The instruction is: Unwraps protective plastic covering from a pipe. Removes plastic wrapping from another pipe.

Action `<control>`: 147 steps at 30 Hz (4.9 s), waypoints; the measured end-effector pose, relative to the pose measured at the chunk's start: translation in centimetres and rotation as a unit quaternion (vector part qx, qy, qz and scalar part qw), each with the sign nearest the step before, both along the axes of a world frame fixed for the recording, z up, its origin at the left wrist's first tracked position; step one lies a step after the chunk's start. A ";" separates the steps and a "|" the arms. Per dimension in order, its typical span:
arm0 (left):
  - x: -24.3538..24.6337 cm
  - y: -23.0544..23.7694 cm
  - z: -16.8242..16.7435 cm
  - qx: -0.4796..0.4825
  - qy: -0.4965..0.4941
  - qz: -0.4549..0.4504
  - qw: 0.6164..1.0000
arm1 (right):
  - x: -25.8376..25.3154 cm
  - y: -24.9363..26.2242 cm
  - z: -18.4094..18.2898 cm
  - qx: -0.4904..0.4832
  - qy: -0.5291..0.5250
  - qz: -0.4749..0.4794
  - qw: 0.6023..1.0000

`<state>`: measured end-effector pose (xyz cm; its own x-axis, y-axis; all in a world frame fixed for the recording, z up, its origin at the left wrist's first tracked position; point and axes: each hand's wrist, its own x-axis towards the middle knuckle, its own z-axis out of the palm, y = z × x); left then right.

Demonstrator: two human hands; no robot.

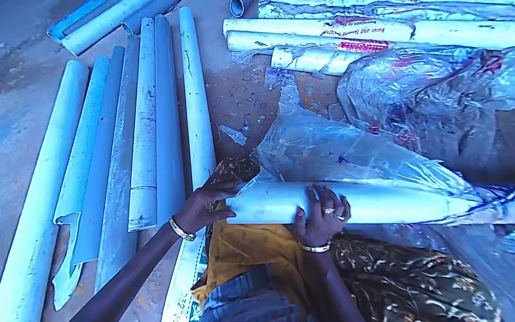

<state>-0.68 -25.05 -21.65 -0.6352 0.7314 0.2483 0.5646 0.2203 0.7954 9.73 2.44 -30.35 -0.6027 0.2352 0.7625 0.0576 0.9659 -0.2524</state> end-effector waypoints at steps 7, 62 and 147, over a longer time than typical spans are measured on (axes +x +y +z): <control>0.9 2.4 -0.8 0.055 0.097 0.093 0.989 | -0.1 -0.4 0.0 -0.020 0.007 -0.004 1.000; -11.3 15.0 8.9 -0.263 0.113 -0.172 0.943 | 0.6 1.3 -1.2 0.023 0.050 0.000 0.998; -2.1 7.4 1.4 -0.053 -0.102 -0.008 0.993 | -1.0 -7.9 8.4 0.050 -0.107 0.244 0.963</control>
<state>-2.77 -17.68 -20.22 -0.6525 0.7569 0.0362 0.3974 0.3012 0.8668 8.68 -5.45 -21.91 -0.7688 -0.1838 0.6125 -0.3680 0.9104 -0.1888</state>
